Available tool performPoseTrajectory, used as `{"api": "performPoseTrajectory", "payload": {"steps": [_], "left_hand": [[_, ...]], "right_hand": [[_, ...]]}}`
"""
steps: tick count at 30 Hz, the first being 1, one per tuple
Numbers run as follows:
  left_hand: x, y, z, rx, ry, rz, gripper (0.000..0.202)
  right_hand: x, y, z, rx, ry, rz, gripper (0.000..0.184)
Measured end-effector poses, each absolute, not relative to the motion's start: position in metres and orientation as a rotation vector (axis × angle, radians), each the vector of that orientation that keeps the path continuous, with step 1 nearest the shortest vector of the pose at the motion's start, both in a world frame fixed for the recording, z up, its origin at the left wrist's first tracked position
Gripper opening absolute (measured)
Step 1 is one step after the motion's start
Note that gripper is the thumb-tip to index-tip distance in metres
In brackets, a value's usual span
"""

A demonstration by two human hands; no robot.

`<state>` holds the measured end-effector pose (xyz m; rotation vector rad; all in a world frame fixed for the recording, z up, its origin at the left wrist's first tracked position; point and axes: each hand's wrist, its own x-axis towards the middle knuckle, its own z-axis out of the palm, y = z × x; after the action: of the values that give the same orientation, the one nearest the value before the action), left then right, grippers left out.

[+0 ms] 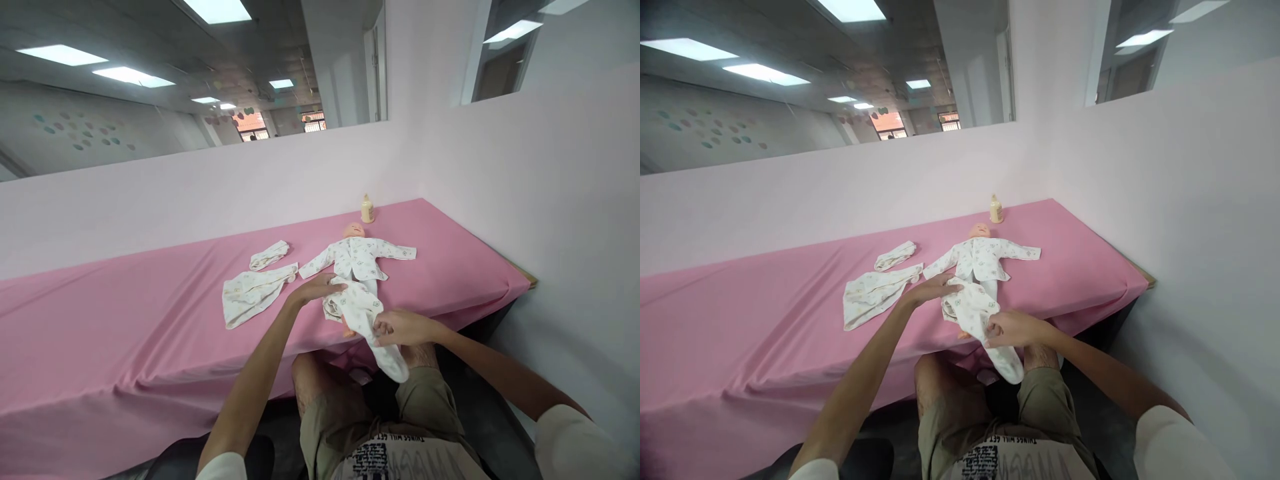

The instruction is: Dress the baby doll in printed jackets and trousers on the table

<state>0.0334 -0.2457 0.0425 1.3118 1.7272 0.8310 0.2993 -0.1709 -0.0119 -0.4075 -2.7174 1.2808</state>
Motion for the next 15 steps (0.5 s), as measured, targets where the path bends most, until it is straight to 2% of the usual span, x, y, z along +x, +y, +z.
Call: {"api": "performPoseTrajectory", "payload": {"steps": [2,5,9,13,15], "left_hand": [[0.031,-0.241,0.049,1.398,1.81,0.719,0.018],[0.029,-0.232,0.053,1.47,1.732,0.73,0.02],[0.025,-0.227,0.046,1.227,1.411,0.935,0.022],[0.019,-0.225,0.028,0.972,1.209,1.194,0.034],[0.016,-0.223,0.02,0.876,1.192,1.267,0.035]], "right_hand": [[0.286,-0.157,-0.005,-0.491,-2.587,1.31,0.024],[0.256,-0.13,-0.001,-0.598,-2.326,1.268,0.026],[0.22,-0.103,-0.006,-0.385,-2.15,1.898,0.04],[0.205,-0.098,-0.006,-0.273,-1.954,2.189,0.023],[0.202,-0.1,-0.001,-0.268,-1.843,2.255,0.024]]}}
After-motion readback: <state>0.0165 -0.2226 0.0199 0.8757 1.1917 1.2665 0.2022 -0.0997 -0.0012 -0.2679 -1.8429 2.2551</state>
